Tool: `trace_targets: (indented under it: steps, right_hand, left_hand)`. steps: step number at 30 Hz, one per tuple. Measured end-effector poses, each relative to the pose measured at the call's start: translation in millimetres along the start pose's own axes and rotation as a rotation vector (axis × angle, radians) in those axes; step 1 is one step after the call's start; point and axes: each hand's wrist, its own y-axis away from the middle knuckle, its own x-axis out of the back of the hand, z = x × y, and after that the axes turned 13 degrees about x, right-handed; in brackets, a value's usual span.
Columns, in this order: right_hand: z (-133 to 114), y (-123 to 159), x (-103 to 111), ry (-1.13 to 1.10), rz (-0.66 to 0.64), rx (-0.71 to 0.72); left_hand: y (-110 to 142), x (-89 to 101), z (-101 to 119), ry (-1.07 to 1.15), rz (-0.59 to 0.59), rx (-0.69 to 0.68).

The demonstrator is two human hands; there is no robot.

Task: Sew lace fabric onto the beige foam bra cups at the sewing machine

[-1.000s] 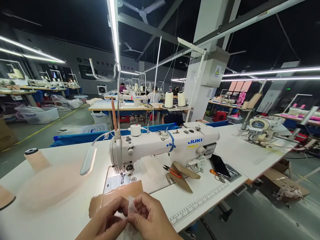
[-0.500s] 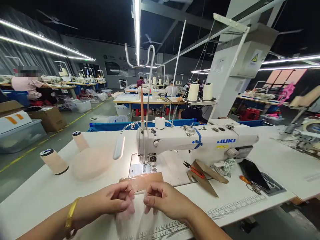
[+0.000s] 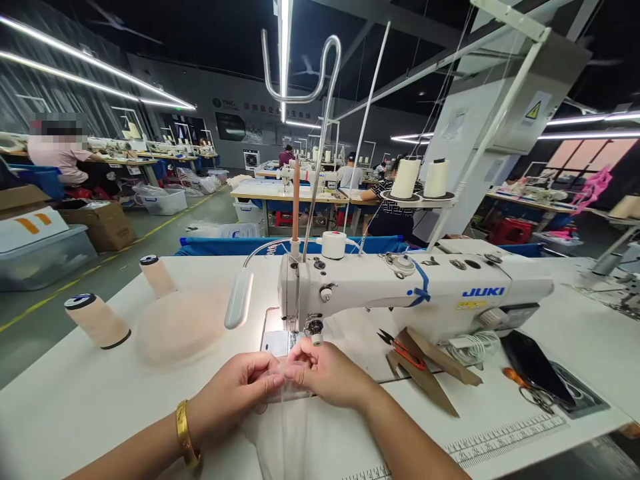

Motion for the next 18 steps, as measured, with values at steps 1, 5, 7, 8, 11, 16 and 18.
trace_targets:
  steps: [1,5,7,8,11,16,18]
  right_hand:
    - [4.1,0.5,-5.1,-0.027,0.019,0.019]
    - [8.8,2.8,-18.3,0.077,0.105,0.089]
    - [6.6,3.1,-20.4,0.162,0.144,0.121]
    - [5.3,3.1,-21.0,0.191,0.158,0.135]
    - [3.0,3.0,-22.6,0.240,0.182,0.164]
    - [2.2,4.1,-25.0,0.293,0.218,0.165]
    - [2.2,4.4,-25.6,0.299,0.236,0.157]
  left_hand:
    - [0.6,-0.3,0.0,-0.004,0.018,0.000]
    - [-1.2,-1.4,-2.5,-0.014,0.050,-0.012]
    - [-2.5,-2.5,-4.4,-0.014,0.036,-0.016]
    - [-2.9,-3.3,-5.2,-0.016,0.024,-0.014]
    - [-3.3,-6.3,-6.2,-0.033,0.077,-0.030]
    - [-5.7,-10.7,-5.4,0.015,0.203,-0.088]
    - [-7.0,-12.2,-5.1,0.070,0.173,-0.054]
